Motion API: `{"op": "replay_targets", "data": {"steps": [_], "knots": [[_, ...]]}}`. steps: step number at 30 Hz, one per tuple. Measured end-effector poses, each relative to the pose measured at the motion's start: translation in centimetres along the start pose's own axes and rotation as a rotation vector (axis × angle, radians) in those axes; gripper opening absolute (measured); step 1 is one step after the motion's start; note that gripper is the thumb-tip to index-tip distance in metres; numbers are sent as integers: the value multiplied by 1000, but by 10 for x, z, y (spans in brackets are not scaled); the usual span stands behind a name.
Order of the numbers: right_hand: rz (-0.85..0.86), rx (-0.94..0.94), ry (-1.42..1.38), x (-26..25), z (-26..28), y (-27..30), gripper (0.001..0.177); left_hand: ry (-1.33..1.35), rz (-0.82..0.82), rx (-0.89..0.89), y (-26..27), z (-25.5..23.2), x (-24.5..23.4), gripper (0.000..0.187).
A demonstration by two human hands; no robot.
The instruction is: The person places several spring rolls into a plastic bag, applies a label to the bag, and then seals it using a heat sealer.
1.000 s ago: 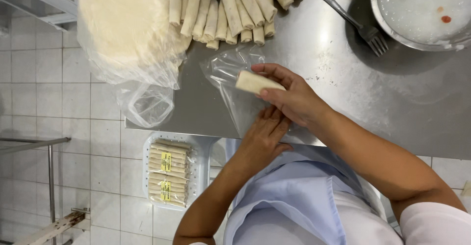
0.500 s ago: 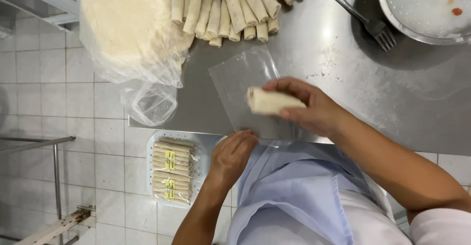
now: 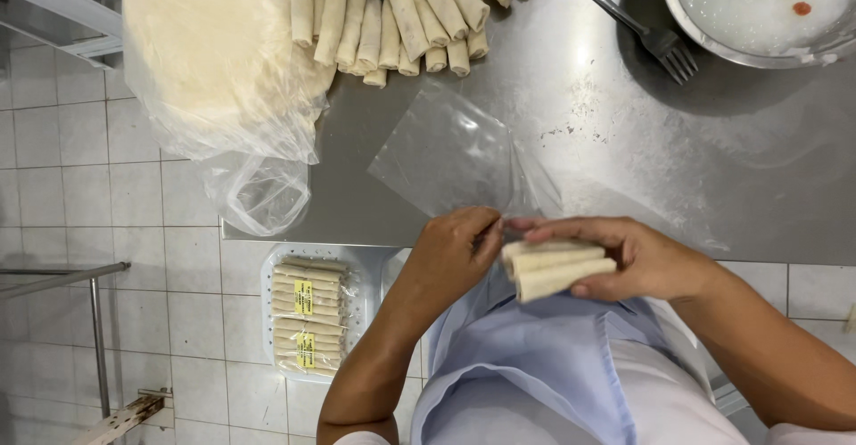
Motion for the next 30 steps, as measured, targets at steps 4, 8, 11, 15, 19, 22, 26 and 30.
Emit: {"op": "replay_targets", "data": {"steps": [4, 8, 11, 15, 19, 22, 26, 30], "knots": [[-52, -26, 236, -29, -7, 2, 69, -75, 3, 25, -15, -28, -1, 9], [-379, -370, 952, -21, -40, 15, 49, -232, -247, 217, -32, -59, 20, 12], [-440, -490, 1108, -17, -53, 13, 38, -353, -412, 354, -40, -79, 33, 20], [-523, -498, 567, -24, -41, -11, 28, -379, -424, 397, -43, -95, 29, 23], [-664, -564, 760, -17, -23, -29, 38, -354, -429, 381, -39, -97, 32, 25], [-639, -491, 624, -21, -23, -37, 44, -372, -391, 446, -35, -99, 52, 19], [-554, -334, 328, -24, -26, -48, 59, -370, -362, 494, -34, -119, 46, 19], [-463, -182, 24, -15, -32, -61, 74, -325, -363, 448, -29, -111, 61, 22]]}}
Point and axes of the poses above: each hand's wrist, its own y-axis away from the middle knuckle, its own x-axis out of the palm, z = x × y, the point moved 4 cm from there along -y, towards the middle knuckle
